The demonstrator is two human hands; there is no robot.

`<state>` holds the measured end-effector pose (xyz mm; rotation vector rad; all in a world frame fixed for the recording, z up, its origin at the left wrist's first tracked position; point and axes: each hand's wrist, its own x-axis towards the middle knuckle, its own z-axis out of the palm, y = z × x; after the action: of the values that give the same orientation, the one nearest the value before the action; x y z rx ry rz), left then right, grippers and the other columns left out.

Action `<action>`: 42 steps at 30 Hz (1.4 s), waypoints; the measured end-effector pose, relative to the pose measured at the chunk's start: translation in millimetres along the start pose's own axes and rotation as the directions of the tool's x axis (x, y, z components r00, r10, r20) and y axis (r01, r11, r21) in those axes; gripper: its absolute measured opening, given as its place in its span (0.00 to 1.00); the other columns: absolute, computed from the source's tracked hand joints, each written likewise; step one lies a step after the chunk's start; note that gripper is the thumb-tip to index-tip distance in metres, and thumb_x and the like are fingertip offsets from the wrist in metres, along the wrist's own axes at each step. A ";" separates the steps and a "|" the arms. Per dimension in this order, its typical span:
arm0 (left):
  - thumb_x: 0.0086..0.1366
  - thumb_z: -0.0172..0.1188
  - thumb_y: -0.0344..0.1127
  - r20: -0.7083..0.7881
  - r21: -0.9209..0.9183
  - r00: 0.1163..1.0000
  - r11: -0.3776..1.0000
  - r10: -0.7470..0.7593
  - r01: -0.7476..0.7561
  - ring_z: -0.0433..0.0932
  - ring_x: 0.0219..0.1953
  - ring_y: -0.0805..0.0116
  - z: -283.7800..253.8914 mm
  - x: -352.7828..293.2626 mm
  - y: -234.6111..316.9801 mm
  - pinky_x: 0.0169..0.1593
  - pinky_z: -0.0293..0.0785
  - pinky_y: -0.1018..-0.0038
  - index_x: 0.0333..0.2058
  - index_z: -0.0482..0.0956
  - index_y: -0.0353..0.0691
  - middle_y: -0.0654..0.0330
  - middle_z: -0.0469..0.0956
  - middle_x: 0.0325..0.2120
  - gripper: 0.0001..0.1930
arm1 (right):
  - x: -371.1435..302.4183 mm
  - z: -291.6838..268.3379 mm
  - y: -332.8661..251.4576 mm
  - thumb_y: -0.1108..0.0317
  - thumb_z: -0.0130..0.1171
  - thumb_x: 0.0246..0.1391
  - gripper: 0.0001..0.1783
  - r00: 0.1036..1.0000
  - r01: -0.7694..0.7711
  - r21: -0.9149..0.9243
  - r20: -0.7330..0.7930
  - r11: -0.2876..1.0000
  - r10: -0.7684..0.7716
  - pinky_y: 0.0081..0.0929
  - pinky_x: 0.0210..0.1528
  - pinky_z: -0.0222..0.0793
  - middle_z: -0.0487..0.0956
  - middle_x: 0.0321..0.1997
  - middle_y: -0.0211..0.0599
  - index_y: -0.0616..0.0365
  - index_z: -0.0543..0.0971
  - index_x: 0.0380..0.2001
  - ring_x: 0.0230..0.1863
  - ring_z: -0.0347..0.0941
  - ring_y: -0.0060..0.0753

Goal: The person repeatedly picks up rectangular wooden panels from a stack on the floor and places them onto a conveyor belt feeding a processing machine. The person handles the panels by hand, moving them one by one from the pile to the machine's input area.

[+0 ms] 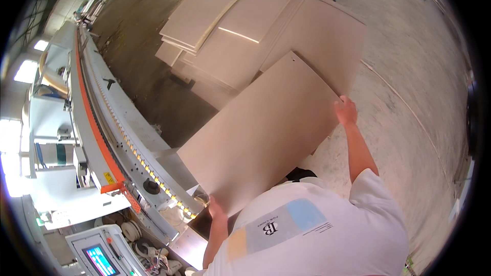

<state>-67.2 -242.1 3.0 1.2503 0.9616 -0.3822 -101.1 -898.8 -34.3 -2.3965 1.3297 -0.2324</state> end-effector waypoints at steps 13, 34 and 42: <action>0.73 0.56 0.50 -0.316 0.398 0.894 0.900 0.317 -0.178 0.82 0.42 0.60 -51.9 11.4 45.3 0.47 0.76 0.64 0.53 0.79 0.32 0.54 0.84 0.38 0.24 | 15.7 27.8 -6.9 0.26 0.30 0.66 0.50 0.883 -0.239 -0.017 0.411 0.971 0.225 0.48 0.66 0.63 0.79 0.61 0.52 0.62 0.78 0.60 0.66 0.71 0.55; 0.67 0.57 0.58 -0.561 0.789 0.458 0.613 0.689 0.043 0.77 0.54 0.44 -295.2 15.6 60.9 0.59 0.71 0.52 0.50 0.84 0.39 0.46 0.82 0.47 0.27 | -164.7 137.8 -199.4 0.32 0.37 0.69 0.46 0.869 -0.045 0.116 0.495 0.992 -0.018 0.43 0.65 0.66 0.80 0.58 0.56 0.71 0.79 0.56 0.62 0.74 0.55; 0.65 0.63 0.35 -0.621 0.717 0.143 0.633 0.770 -0.294 0.72 0.54 0.55 -325.0 8.4 35.4 0.59 0.70 0.60 0.55 0.77 0.40 0.51 0.75 0.50 0.20 | -210.9 133.7 -261.2 0.44 0.50 0.68 0.36 0.709 -0.296 0.533 0.679 0.793 -0.192 0.33 0.63 0.66 0.79 0.59 0.44 0.72 0.78 0.57 0.60 0.74 0.39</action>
<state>-167.3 68.9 16.4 2.2475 1.2279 0.9412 32.6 -563.1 -39.8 -1.5967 0.7713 0.2458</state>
